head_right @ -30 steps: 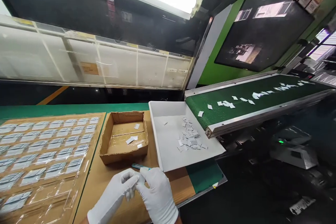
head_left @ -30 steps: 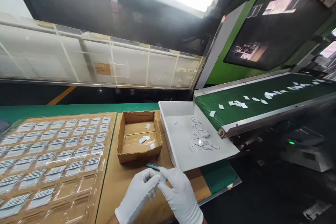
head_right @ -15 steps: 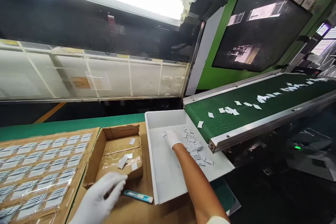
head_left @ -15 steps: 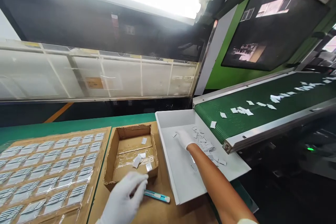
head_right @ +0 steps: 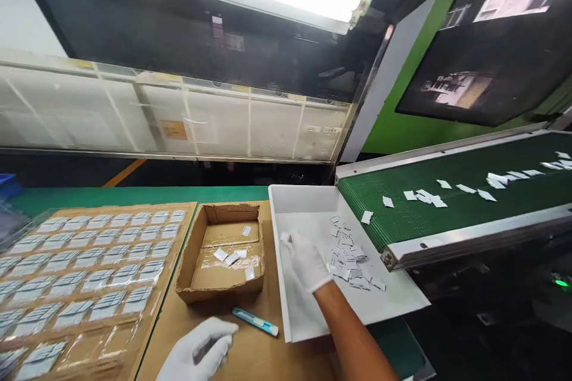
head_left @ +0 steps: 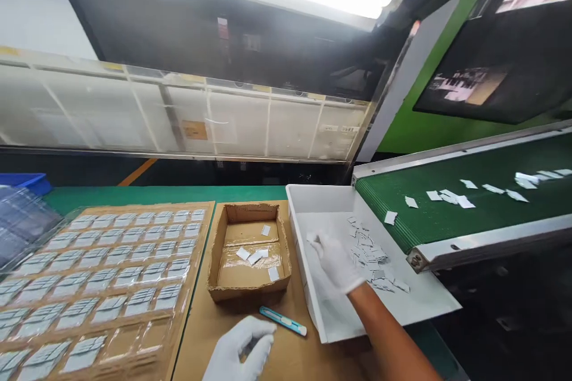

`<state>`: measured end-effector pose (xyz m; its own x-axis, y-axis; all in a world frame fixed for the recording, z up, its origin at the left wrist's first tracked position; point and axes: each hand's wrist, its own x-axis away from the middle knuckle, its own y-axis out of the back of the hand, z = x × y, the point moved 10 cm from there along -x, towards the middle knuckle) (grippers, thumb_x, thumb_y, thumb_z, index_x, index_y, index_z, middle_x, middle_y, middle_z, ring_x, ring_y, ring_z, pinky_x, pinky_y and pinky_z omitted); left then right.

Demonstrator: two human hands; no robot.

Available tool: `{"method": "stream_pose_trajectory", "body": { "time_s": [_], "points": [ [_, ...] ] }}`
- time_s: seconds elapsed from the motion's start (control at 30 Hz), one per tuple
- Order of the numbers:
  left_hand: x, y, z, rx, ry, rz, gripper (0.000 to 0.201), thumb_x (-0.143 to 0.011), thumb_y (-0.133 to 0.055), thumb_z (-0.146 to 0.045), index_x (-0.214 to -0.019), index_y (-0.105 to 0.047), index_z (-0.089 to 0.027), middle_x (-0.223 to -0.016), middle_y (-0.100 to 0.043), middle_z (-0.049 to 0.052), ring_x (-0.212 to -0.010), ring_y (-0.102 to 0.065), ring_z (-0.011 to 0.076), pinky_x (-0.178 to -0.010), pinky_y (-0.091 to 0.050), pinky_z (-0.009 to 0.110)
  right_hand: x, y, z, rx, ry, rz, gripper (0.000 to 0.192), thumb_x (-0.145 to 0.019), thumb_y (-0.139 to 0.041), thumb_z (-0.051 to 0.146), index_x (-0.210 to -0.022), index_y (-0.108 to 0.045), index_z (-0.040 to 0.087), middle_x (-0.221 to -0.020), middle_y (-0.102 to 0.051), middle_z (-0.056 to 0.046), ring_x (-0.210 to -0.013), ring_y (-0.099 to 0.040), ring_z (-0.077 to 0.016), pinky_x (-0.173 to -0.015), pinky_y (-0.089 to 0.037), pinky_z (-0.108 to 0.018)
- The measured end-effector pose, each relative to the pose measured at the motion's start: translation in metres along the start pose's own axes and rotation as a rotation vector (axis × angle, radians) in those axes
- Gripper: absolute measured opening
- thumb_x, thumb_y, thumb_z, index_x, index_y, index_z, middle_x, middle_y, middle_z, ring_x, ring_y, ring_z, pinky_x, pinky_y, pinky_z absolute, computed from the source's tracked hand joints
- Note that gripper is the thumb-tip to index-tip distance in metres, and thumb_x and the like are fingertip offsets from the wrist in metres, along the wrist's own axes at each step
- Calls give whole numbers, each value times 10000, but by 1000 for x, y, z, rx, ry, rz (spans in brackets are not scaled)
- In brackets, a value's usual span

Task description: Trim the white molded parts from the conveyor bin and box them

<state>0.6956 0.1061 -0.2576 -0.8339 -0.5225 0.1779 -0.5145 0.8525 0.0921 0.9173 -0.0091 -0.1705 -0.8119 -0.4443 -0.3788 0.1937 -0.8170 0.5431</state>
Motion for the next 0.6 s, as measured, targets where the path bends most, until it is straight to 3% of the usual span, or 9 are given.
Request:
{"method": "stream_pose_trajectory", "body": {
  "time_s": [0.07, 0.13, 0.23, 0.37, 0.6],
  "points": [
    [-6, -4, -5, 174, 83, -20, 503, -652, -743, -600, -933, -709, -183, -741, -646, 36, -632, -570, 157, -614, -491, 280, 43, -11, 27, -27, 79, 120, 79, -889, -595, 251, -919, -650, 203, -752, -679, 27, -684, -665, -134, -648, -529, -225],
    [-8, -11, -13, 311, 125, -3, 584, -604, -780, -593, -973, -677, -153, -754, -657, 41, -634, -583, 152, -608, -497, 276, 85, -18, 46, -98, 128, 171, 180, -900, -567, 233, -1070, -622, 217, -893, -719, -7, -773, -695, -145, -713, -560, -227],
    [-3, -24, -16, 404, 183, 57, 540, -573, -809, -544, -880, -674, -122, -708, -662, 43, -576, -576, 132, -542, -473, 251, 129, -23, 59, -177, 140, 153, 279, -895, -557, 191, -1170, -591, 222, -1008, -732, -39, -849, -712, -144, -776, -579, -229],
    [13, -26, -3, 484, 242, 71, 450, -560, -829, -464, -798, -666, -119, -643, -644, 18, -529, -564, 113, -490, -432, 222, 151, -28, 56, -231, 26, 114, 319, -823, -624, 147, -1133, -619, 223, -1032, -736, -48, -861, -719, -154, -775, -591, -225],
    [25, -17, -3, 458, 196, 104, 577, -546, -832, -552, -863, -681, -93, -709, -680, 64, -520, -569, 118, -494, -450, 250, 163, -26, 45, -346, -125, 22, 429, -748, -697, 170, -1162, -588, 201, -1042, -744, -93, -825, -728, -184, -754, -615, -281]
  ]
}}
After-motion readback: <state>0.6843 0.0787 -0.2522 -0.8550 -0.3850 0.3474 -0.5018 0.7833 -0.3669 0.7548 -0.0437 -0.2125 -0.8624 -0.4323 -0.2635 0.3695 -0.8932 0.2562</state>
